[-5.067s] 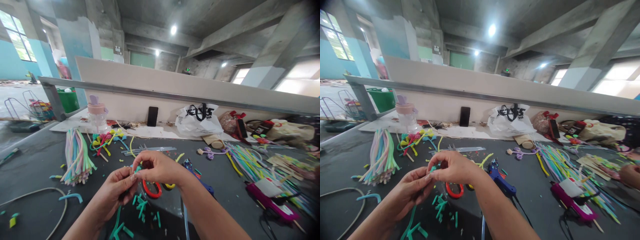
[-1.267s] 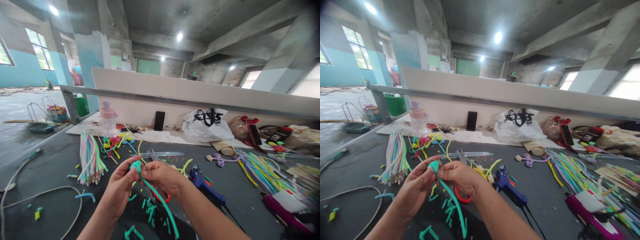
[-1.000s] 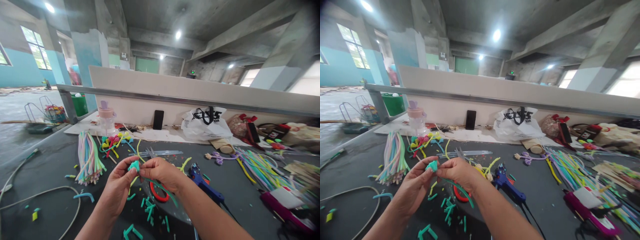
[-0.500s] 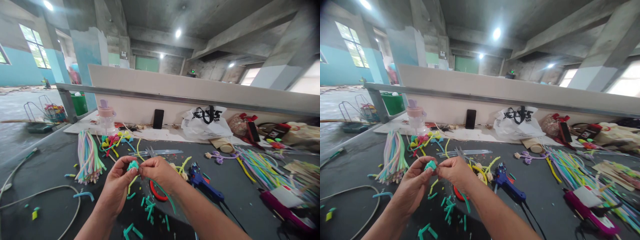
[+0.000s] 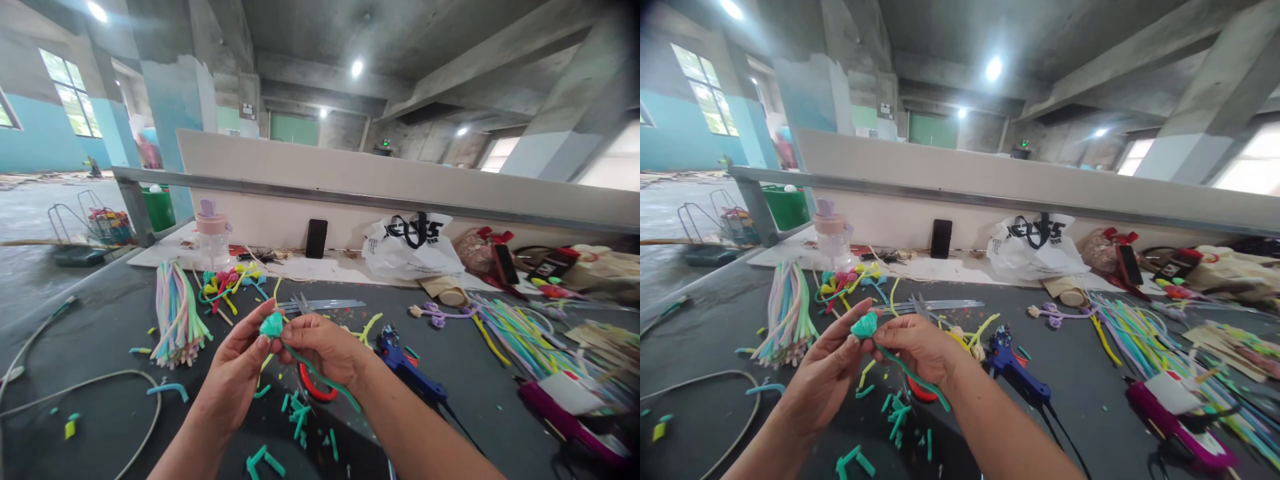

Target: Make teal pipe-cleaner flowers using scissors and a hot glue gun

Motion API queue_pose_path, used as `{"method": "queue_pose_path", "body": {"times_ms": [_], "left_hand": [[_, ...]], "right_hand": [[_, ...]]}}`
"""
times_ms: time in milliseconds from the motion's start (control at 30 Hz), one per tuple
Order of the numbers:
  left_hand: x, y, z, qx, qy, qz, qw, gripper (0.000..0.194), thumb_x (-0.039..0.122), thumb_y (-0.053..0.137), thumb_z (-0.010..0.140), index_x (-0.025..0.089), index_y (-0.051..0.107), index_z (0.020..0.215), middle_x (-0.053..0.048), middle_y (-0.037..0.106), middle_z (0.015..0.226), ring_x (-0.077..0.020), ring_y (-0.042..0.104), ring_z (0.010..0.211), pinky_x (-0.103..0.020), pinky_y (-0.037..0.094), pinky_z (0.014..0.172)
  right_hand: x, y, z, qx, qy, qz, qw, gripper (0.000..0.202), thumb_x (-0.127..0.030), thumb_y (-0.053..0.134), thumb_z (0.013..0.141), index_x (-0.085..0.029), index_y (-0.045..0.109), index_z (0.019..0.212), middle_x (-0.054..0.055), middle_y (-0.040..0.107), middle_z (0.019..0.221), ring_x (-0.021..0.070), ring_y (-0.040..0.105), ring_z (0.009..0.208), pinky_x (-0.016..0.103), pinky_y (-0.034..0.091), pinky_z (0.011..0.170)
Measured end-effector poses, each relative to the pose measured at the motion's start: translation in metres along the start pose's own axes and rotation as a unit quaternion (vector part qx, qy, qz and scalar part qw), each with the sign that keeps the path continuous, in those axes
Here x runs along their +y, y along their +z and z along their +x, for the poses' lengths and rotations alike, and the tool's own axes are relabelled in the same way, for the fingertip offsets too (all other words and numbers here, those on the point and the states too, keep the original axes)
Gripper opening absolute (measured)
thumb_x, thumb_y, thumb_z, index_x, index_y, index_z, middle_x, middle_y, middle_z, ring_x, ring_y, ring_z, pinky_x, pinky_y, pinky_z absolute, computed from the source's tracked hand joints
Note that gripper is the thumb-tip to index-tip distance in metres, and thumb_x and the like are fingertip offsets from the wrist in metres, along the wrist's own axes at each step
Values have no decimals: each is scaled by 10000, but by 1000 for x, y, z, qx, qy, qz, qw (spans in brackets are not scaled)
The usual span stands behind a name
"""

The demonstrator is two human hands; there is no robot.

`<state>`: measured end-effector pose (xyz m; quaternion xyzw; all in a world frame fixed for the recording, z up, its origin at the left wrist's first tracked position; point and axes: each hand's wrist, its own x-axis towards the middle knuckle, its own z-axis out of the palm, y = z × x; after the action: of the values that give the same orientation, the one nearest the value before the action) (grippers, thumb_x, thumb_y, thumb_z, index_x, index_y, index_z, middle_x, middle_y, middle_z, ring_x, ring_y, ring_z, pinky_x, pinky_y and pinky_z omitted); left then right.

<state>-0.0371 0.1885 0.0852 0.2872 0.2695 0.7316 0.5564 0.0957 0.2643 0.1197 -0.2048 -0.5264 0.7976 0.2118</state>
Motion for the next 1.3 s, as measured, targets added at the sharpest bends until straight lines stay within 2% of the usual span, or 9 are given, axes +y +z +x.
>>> {"method": "queue_pose_path", "body": {"times_ms": [133, 367, 567, 800, 900, 1000, 1067, 1300], "left_hand": [[1, 1, 1, 38, -2, -2, 999, 356, 207, 779, 634, 210, 711, 984, -12, 721, 892, -68, 614, 674, -133, 505, 661], [-1, 1, 2, 54, 8, 10, 998, 365, 221, 806, 594, 186, 721, 947, -16, 726, 849, -74, 621, 691, -129, 508, 671], [-2, 0, 4, 52, 10, 26, 998, 344, 221, 812, 581, 184, 732, 913, -5, 722, 748, -62, 613, 590, -129, 512, 619], [-1, 1, 1, 51, 17, 21, 998, 312, 210, 818, 569, 181, 743, 871, -4, 719, 726, -67, 618, 580, -137, 516, 609], [-1, 2, 1, 31, 15, 6, 999, 374, 188, 797, 604, 206, 722, 969, -12, 732, 803, -66, 623, 619, -139, 519, 647], [1, 4, 0, 17, 16, -10, 1000, 484, 165, 768, 644, 262, 657, 1105, -30, 703, 1053, -90, 637, 776, -154, 522, 706], [2, 3, 0, 12, 17, -10, 1000, 492, 158, 753, 663, 275, 641, 1128, -34, 665, 1149, -101, 631, 836, -159, 522, 721], [0, -3, 0, 11, 15, 1, 1000, 354, 162, 741, 675, 210, 697, 1023, -30, 721, 936, -78, 629, 662, -165, 528, 656]], "right_hand": [[0, -1, 1, -23, -14, -25, 999, 259, -331, 723, 701, -83, 726, 776, 29, 620, 653, 84, 522, 603, 212, 365, 594], [0, -4, 0, -13, -24, -71, 997, 285, -377, 690, 739, -100, 728, 799, 19, 610, 655, 84, 473, 606, 235, 342, 629], [1, -2, 0, 11, -12, -74, 997, 271, -367, 734, 688, -98, 717, 718, 13, 617, 627, 76, 466, 581, 228, 315, 597], [3, 2, 1, 45, -9, -45, 998, 288, -376, 788, 607, -107, 717, 681, 15, 631, 599, 73, 480, 562, 221, 345, 597], [3, 2, 1, 22, -20, -30, 999, 282, -375, 778, 629, -104, 704, 657, 12, 623, 607, 76, 500, 580, 218, 365, 609], [3, 2, 2, 0, -23, 10, 1000, 287, -374, 774, 642, -99, 700, 673, 13, 617, 630, 81, 520, 597, 225, 391, 631], [5, 1, 2, -16, -19, 28, 999, 286, -365, 767, 659, -91, 703, 708, 19, 619, 647, 78, 520, 598, 228, 397, 633], [7, -1, 3, -51, -8, 33, 998, 296, -378, 743, 690, -90, 712, 753, 23, 628, 678, 78, 519, 614, 221, 396, 641]]}}
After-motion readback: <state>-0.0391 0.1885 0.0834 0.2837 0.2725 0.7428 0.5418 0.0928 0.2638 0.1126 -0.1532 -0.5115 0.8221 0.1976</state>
